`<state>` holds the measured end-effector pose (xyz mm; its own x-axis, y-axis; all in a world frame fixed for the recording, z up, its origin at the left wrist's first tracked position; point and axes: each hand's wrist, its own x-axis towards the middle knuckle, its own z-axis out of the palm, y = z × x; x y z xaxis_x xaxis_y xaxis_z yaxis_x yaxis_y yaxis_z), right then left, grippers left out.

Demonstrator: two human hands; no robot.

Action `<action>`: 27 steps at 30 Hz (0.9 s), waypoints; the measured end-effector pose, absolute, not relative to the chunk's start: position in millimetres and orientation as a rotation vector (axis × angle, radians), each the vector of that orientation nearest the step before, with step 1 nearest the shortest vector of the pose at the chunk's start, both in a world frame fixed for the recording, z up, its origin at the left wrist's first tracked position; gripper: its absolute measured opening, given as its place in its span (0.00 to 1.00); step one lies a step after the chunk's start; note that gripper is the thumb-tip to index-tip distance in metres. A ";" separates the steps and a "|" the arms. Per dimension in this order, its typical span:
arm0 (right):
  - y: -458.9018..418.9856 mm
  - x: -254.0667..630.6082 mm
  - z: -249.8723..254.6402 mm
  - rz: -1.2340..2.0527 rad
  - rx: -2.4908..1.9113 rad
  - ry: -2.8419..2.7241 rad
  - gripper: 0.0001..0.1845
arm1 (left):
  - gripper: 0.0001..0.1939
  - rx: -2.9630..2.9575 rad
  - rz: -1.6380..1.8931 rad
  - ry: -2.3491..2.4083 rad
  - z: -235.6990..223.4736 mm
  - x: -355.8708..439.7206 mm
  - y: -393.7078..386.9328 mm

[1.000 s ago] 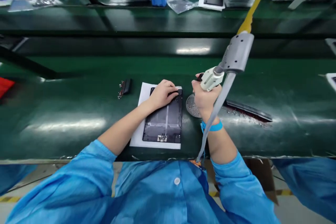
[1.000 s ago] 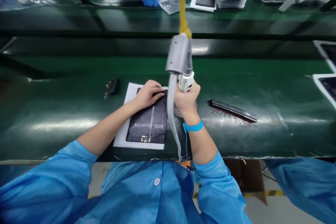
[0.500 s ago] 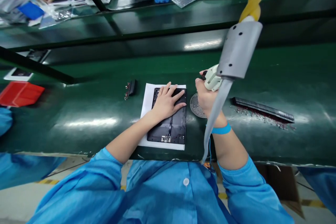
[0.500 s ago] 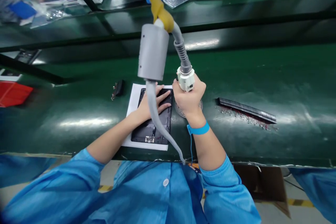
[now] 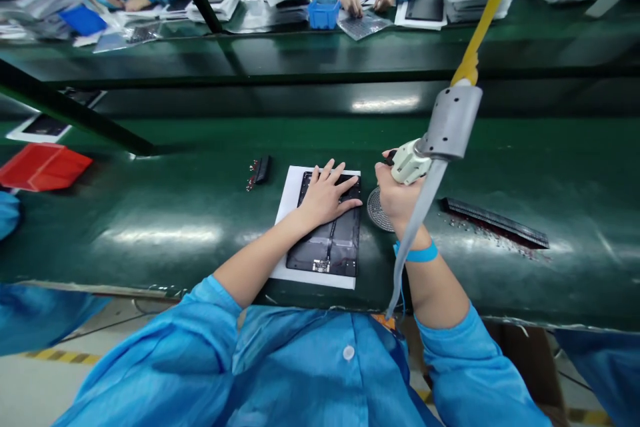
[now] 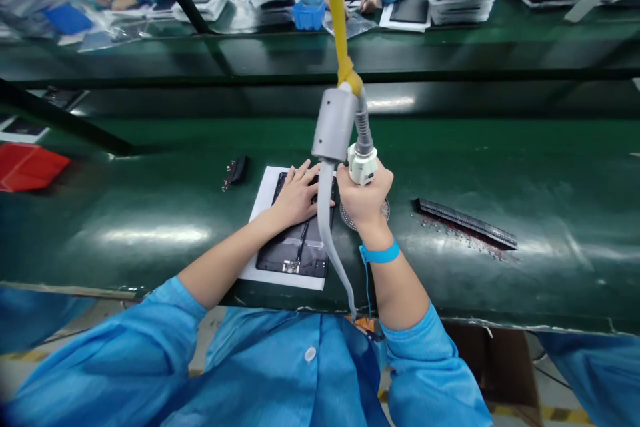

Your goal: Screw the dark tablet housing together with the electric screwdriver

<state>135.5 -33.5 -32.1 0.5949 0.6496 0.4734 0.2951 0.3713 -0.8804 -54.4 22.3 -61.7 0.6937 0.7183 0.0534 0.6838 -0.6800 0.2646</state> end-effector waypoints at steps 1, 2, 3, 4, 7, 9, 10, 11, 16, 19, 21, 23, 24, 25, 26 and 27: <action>-33.0 135.5 -33.1 0.280 -1.216 -0.954 0.08 | 0.33 2.674 0.207 1.099 -60.6 -57.1 23.6; -32.2 135.6 -34.4 0.281 -1.215 -0.947 0.08 | 0.32 2.666 0.190 1.070 -59.6 -61.8 24.5; -31.1 135.6 -35.8 0.285 -1.212 -0.942 0.09 | 0.31 2.655 0.181 1.046 -58.7 -69.1 24.7; -29.9 135.6 -37.2 0.288 -1.205 -0.937 0.09 | 0.31 2.641 0.183 1.032 -58.0 -78.9 23.8; -27.5 134.4 -40.0 0.282 -1.177 -0.928 0.08 | 0.32 2.542 0.264 1.084 -55.5 -123.6 13.7; -27.6 131.9 -40.0 0.286 -1.171 -0.938 0.07 | 0.33 2.391 0.372 1.205 -51.0 -161.9 2.2; -28.1 129.9 -39.4 0.292 -1.173 -0.949 0.07 | 0.34 2.279 0.421 1.284 -47.4 -181.5 -3.8; -28.9 127.4 -38.4 0.306 -1.178 -0.968 0.07 | 0.36 2.147 0.464 1.365 -43.0 -200.2 -9.4; -35.4 108.4 -26.7 0.323 -1.132 -1.055 0.10 | 0.49 1.343 0.567 1.552 -21.7 -255.7 -25.8; -41.4 97.7 -15.9 0.350 -1.093 -1.113 0.07 | 0.47 1.272 0.232 1.508 -20.7 -252.9 -27.2; -43.7 93.4 -10.4 0.386 -1.092 -1.151 0.05 | 0.42 1.389 -0.010 1.437 -22.4 -242.4 -27.0; -43.1 91.7 -7.9 0.416 -1.108 -1.163 0.05 | 0.42 1.476 -0.052 1.381 -20.1 -230.7 -26.6; -41.7 91.7 -7.7 0.425 -1.126 -1.155 0.05 | 0.42 1.486 -0.018 1.375 -16.6 -225.4 -26.3; -39.7 92.1 -8.1 0.429 -1.148 -1.143 0.06 | 0.42 1.476 0.027 1.388 -12.0 -220.7 -25.9; -37.3 92.6 -8.8 0.430 -1.170 -1.127 0.07 | 0.43 1.448 0.063 1.411 -6.7 -216.7 -25.6; -34.8 93.2 -9.9 0.432 -1.185 -1.116 0.08 | 0.43 1.408 0.098 1.442 -1.8 -213.2 -25.5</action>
<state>93.2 -34.8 -9.9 0.4378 0.7739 0.4576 0.2644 0.3756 -0.8883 -213.2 -25.5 -1.8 0.2649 0.7581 -0.5959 0.6705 0.2994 0.6789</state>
